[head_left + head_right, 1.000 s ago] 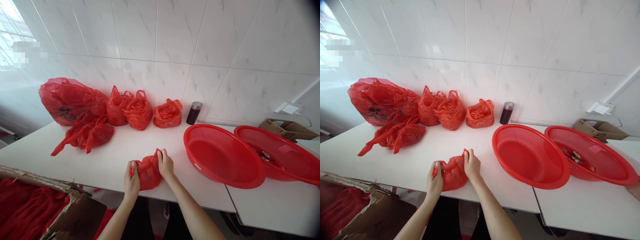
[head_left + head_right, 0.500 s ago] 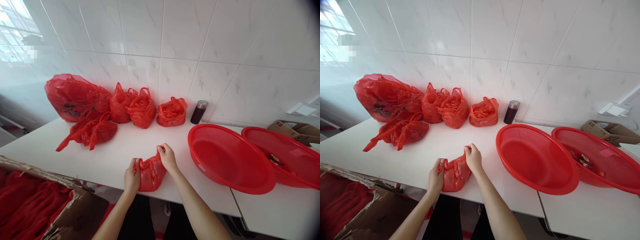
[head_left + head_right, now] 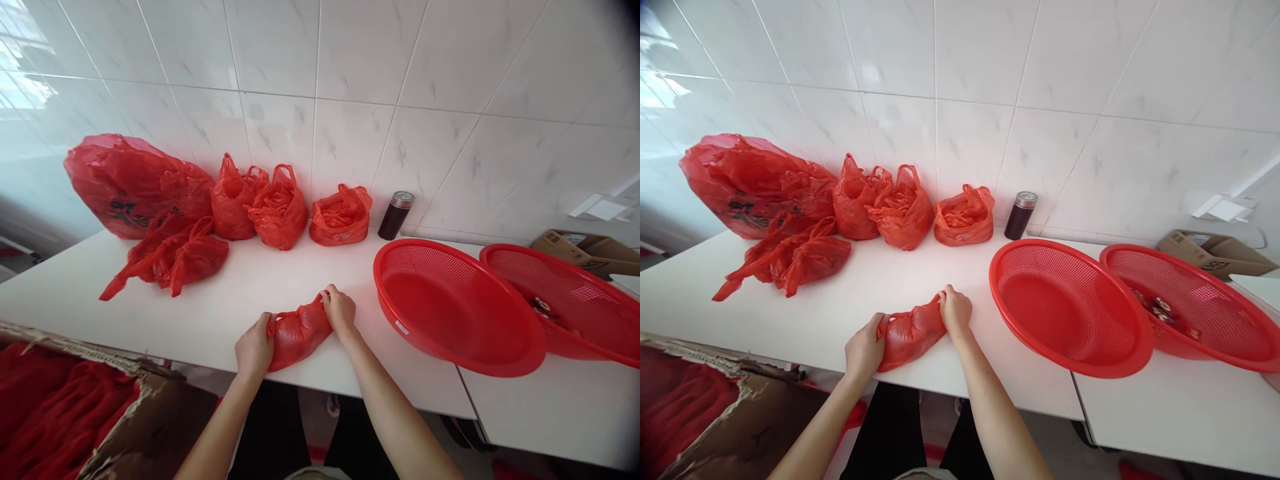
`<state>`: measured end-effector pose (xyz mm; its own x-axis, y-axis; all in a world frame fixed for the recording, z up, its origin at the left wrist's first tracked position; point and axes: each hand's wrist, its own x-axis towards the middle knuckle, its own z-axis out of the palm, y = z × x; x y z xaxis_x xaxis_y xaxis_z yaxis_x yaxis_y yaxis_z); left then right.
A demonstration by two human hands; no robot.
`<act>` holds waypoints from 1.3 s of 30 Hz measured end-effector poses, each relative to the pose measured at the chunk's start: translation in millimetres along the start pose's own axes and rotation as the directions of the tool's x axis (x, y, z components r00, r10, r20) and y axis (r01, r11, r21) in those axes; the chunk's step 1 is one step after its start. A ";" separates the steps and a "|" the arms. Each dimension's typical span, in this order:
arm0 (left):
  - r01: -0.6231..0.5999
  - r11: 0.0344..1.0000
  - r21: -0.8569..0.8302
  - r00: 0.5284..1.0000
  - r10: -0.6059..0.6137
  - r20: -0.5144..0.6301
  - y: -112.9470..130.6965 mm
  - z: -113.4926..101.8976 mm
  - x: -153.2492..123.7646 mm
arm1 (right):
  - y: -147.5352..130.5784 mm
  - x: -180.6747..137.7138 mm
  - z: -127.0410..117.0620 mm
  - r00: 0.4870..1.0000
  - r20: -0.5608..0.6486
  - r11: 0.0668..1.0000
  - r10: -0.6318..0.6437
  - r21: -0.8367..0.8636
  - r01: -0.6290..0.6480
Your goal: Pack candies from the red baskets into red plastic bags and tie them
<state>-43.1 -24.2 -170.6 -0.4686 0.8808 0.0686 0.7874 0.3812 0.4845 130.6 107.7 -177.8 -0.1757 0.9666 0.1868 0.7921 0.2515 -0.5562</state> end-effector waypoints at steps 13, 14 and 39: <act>-0.194 0.955 0.223 0.976 0.212 -0.057 -2.2 -2.0 7.6 | 4.6 6.1 -4.6 0.999 -0.005 0.992 0.038 -0.121 -0.039; -0.195 0.956 0.221 0.975 0.214 -0.064 -3.5 -2.4 6.4 | 5.3 7.6 -5.2 0.998 -0.013 0.992 0.053 -0.112 -0.054; -0.285 0.944 -0.168 0.957 0.272 -0.097 61.3 -35.6 10.4 | 17.8 13.1 -11.6 0.975 -0.211 0.908 0.065 0.418 0.030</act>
<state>-13.9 -1.7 -109.1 -0.2729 0.9198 0.2820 0.8094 0.0611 0.5840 149.1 124.2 -175.8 0.0037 0.9484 0.3171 0.4694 0.2784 -0.8380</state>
